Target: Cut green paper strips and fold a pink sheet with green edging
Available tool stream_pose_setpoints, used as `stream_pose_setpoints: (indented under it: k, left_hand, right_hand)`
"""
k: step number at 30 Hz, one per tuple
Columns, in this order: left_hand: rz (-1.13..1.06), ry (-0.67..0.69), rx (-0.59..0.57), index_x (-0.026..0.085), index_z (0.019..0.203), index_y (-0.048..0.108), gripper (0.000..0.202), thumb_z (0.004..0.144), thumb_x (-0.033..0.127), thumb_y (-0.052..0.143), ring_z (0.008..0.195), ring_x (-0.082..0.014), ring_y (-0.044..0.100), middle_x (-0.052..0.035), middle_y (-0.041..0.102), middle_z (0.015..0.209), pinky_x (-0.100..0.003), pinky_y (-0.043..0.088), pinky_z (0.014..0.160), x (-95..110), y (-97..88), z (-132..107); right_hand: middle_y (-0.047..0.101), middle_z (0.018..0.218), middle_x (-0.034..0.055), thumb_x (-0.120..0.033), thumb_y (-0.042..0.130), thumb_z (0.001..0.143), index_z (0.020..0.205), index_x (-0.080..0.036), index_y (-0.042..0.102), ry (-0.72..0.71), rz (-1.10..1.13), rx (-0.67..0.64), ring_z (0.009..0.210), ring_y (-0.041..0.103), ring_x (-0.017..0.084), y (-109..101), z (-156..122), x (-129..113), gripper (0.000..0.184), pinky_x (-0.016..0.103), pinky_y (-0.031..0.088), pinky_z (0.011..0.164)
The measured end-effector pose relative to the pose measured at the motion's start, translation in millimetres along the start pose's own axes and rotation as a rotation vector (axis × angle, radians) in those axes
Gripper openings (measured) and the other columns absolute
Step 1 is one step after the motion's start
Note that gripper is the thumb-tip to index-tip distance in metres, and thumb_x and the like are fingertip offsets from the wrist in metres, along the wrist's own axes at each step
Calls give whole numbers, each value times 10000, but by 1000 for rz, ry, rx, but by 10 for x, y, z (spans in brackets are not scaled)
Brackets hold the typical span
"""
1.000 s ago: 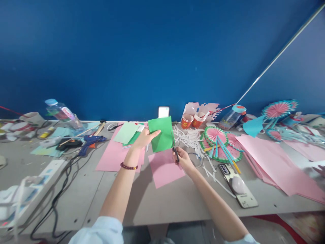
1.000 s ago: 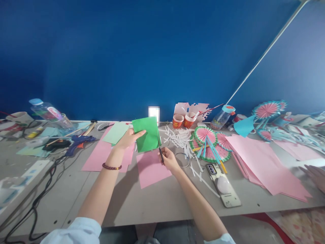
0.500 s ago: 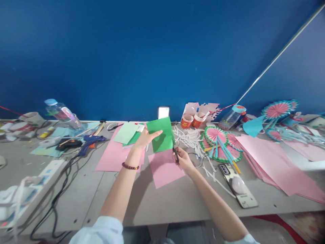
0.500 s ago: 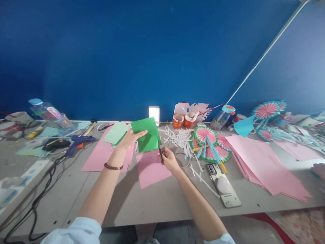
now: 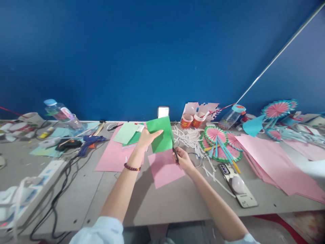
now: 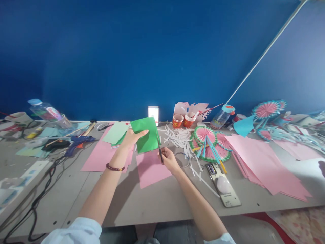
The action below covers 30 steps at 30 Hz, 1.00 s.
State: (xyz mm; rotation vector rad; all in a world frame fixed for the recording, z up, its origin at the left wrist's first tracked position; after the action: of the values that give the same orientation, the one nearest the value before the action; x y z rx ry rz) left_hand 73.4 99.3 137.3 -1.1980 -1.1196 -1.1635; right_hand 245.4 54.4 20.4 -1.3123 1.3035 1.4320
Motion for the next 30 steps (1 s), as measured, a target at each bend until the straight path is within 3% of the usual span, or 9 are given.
stream_pose_setpoints:
  k: [5, 11, 20, 30]
  left_hand:
    - [62, -19, 20, 168, 650, 596, 282, 619, 392, 764, 515, -155, 536, 15, 550, 528, -282, 398, 486, -32, -25, 6]
    - [20, 20, 0, 170, 749, 650, 247, 623, 343, 773, 651, -206, 605, -12, 617, 593, -291, 442, 552, 39, -12, -2]
    - [46, 43, -26, 152, 812, 674, 302, 632, 379, 757, 642, -190, 603, -43, 671, 717, -290, 458, 569, 14, -14, 22]
    - [105, 51, -29, 183, 746, 646, 244, 631, 355, 773, 563, -169, 567, 0, 592, 586, -277, 419, 512, 67, -6, -2]
  right_hand:
    - [429, 461, -96, -414, 681, 699, 732, -202, 459, -3, 3, -8, 371, 341, 50, -7, 9, 23, 308, 175, 272, 365]
    - [443, 463, -93, -433, 674, 699, 728, -204, 452, -1, -1, -8, 366, 342, 49, -12, 15, 37, 320, 172, 270, 355]
    - [435, 445, -98, -437, 678, 681, 694, -212, 424, 6, -8, -3, 349, 333, 48, 0, 8, 13, 340, 171, 256, 341]
    - [444, 446, -89, -429, 660, 691, 730, -201, 466, 28, 18, 4, 366, 357, 55, 51, -40, -68, 302, 179, 268, 369]
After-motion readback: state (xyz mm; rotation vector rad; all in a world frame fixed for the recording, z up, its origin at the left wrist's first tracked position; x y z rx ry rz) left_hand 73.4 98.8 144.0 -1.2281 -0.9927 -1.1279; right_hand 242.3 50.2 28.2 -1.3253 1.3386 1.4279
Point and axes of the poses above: each hand's wrist, its own z-axis towards the middle knuckle, its own y-axis out of the palm, x = y × z, the point moved 7 cm from there along z, towards the middle knuckle
